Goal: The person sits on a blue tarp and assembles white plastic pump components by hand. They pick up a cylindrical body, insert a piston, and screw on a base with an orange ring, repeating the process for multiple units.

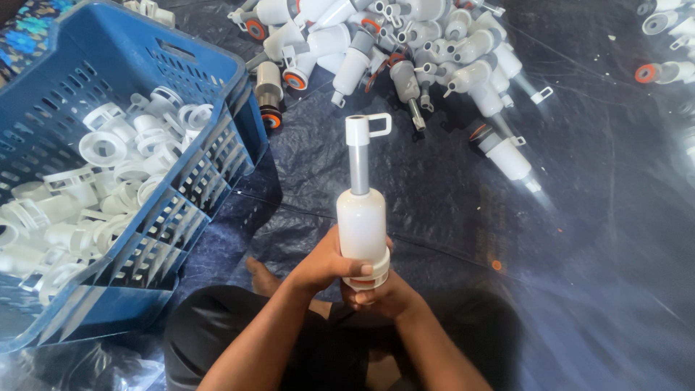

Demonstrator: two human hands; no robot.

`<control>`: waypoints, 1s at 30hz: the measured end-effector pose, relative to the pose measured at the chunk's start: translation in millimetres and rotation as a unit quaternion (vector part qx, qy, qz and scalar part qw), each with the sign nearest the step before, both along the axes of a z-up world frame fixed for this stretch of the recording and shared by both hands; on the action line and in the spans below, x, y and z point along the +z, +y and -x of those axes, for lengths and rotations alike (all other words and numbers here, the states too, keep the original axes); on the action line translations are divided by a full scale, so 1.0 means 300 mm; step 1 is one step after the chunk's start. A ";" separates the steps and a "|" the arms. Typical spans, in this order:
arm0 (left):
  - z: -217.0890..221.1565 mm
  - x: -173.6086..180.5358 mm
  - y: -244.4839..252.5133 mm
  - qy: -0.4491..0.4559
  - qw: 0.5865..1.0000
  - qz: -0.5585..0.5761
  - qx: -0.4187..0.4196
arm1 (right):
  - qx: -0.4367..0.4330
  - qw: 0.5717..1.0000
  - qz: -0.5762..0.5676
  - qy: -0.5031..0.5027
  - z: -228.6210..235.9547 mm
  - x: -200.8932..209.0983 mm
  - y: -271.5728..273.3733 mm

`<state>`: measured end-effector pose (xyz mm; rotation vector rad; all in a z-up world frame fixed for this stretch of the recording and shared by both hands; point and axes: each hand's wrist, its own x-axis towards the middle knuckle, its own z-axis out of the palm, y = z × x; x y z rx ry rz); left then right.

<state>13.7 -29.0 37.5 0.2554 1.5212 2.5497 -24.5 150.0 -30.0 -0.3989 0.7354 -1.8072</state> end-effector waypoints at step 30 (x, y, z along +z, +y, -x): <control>0.089 -0.058 0.037 -0.072 0.947 0.083 0.301 | -0.333 0.767 -0.409 0.365 0.007 0.005 -0.142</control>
